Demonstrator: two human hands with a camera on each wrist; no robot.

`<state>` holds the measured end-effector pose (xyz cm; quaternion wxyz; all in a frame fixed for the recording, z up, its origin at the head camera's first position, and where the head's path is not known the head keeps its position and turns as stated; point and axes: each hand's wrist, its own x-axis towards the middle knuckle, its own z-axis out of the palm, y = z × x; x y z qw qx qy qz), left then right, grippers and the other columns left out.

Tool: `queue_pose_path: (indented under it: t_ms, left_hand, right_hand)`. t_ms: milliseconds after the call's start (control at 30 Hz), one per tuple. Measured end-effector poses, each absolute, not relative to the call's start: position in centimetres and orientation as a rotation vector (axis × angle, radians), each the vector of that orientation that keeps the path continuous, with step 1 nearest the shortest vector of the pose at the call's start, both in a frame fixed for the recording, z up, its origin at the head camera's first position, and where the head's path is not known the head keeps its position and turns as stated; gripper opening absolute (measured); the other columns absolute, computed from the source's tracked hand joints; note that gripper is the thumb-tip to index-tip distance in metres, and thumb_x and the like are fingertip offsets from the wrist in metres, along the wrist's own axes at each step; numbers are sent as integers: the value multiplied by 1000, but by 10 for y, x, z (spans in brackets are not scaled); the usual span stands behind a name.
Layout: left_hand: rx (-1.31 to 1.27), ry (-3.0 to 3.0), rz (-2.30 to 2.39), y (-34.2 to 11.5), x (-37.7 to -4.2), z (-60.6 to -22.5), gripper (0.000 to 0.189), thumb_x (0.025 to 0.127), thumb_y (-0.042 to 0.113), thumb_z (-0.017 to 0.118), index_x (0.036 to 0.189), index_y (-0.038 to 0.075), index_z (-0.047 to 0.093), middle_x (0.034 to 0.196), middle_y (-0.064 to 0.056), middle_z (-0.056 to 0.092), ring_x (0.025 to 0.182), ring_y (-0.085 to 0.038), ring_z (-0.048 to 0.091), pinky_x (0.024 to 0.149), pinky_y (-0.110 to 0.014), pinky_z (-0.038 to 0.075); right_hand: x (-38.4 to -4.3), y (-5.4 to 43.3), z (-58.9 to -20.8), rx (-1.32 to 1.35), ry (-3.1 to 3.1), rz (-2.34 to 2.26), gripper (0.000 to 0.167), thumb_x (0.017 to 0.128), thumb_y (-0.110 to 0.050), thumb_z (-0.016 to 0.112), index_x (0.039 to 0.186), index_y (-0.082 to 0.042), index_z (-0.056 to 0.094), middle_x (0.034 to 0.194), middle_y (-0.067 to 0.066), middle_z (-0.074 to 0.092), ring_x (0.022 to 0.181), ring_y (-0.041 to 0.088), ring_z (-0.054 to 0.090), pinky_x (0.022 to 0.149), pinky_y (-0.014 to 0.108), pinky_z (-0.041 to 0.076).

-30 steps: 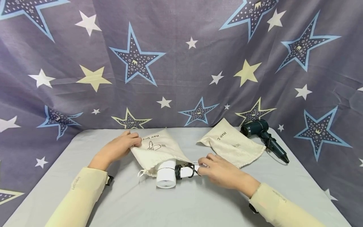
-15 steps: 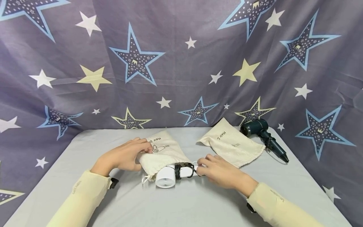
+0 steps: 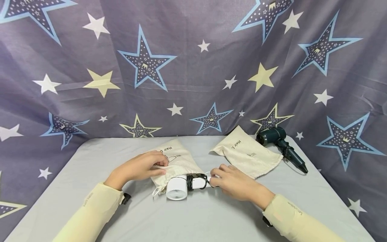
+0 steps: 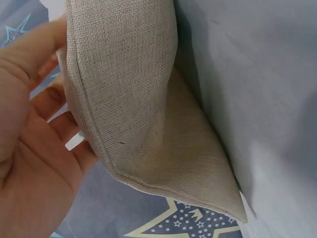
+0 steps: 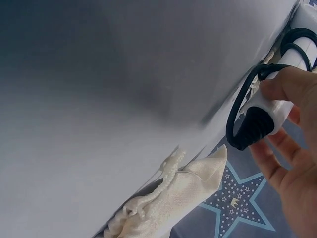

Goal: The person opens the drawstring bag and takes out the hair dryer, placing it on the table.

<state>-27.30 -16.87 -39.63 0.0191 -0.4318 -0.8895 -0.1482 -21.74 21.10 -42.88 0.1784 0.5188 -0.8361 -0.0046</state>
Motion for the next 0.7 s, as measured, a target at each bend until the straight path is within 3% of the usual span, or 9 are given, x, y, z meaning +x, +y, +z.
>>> queue_pose_path:
  t_ms: [100,233,533,700]
  left_hand:
    - [-1341,-2754,-450,-169,-275,-398,9,94,20,74,96,24,66,95,13,60,89,-6,55,83,-33,50]
    - [-1345,-2713,-427,-171,-278,-401,16,95,13,72,88,24,62,90,13,58,83,-7,52,76,-31,47]
    - [-1280,-2693,-530,-196,-288,-394,12,100,15,66,95,25,62,86,13,55,78,-7,52,71,-29,48]
    - [-1197,-2623,-573,-223,-294,-386,16,96,8,69,92,21,61,84,11,56,77,-8,53,70,-30,48]
  right_hand:
    - [-217,211,-429,1467,-2364,-7,38,72,-1,78,98,-23,59,120,1,61,98,18,54,79,34,52]
    - [-217,212,-430,1471,-2366,5,38,72,-1,78,97,-23,60,121,1,61,98,18,53,80,35,52]
    - [-216,215,-429,1487,-2359,74,34,73,1,79,92,-22,62,123,2,62,99,18,54,81,34,52]
    - [-215,219,-428,1501,-2352,72,34,72,0,81,91,-21,62,123,1,63,99,18,55,82,34,53]
